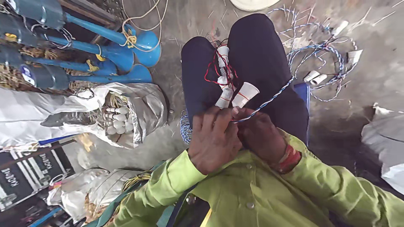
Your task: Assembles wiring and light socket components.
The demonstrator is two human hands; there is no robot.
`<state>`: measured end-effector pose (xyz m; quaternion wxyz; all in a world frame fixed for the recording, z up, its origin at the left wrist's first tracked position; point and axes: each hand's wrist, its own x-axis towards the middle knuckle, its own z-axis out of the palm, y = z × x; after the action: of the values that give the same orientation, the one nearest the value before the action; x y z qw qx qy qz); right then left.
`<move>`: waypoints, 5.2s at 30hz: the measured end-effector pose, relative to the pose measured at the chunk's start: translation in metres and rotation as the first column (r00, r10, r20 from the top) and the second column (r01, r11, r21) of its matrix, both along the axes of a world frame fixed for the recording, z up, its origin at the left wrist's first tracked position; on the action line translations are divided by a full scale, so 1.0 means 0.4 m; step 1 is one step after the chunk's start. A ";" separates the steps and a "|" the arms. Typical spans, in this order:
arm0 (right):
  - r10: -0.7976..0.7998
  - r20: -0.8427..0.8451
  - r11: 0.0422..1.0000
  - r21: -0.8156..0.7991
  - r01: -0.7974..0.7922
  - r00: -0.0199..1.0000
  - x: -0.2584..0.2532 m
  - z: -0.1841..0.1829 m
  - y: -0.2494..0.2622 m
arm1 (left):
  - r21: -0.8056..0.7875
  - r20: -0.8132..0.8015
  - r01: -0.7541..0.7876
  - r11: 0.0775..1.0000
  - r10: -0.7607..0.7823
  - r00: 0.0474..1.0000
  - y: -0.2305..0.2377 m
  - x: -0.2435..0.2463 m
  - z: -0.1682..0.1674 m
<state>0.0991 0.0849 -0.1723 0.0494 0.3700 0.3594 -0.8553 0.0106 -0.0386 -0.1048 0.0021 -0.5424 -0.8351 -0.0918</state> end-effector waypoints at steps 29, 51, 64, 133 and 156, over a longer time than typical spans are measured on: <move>0.181 -0.298 0.924 0.378 -0.058 0.937 0.017 -0.001 0.036 | -0.105 0.980 -0.423 0.900 0.166 0.110 -0.059 -0.046 -0.019; 0.532 -0.148 0.034 0.987 0.154 0.833 -0.004 -0.050 0.028 | -0.171 0.959 -0.505 0.846 0.025 -0.284 -0.055 -0.056 0.127; 0.522 -0.358 0.059 0.921 0.386 0.774 0.038 0.082 0.124 | 0.023 0.934 -0.210 0.978 0.053 0.352 -0.002 -0.126 0.134; 0.462 -0.497 0.447 0.846 0.292 0.735 -0.044 0.118 0.167 | 0.332 0.666 -0.362 0.871 0.055 0.744 0.074 0.030 -0.125; 0.421 -0.298 0.578 0.816 -0.001 0.857 -0.025 0.116 0.208 | -0.053 0.997 -0.501 0.864 0.015 -0.080 0.078 -0.023 -0.065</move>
<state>0.0891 0.1681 -0.1261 -0.1015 0.0912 0.7433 -0.6549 0.0013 -0.0074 -0.1308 -0.4785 -0.1263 -0.6405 -0.5872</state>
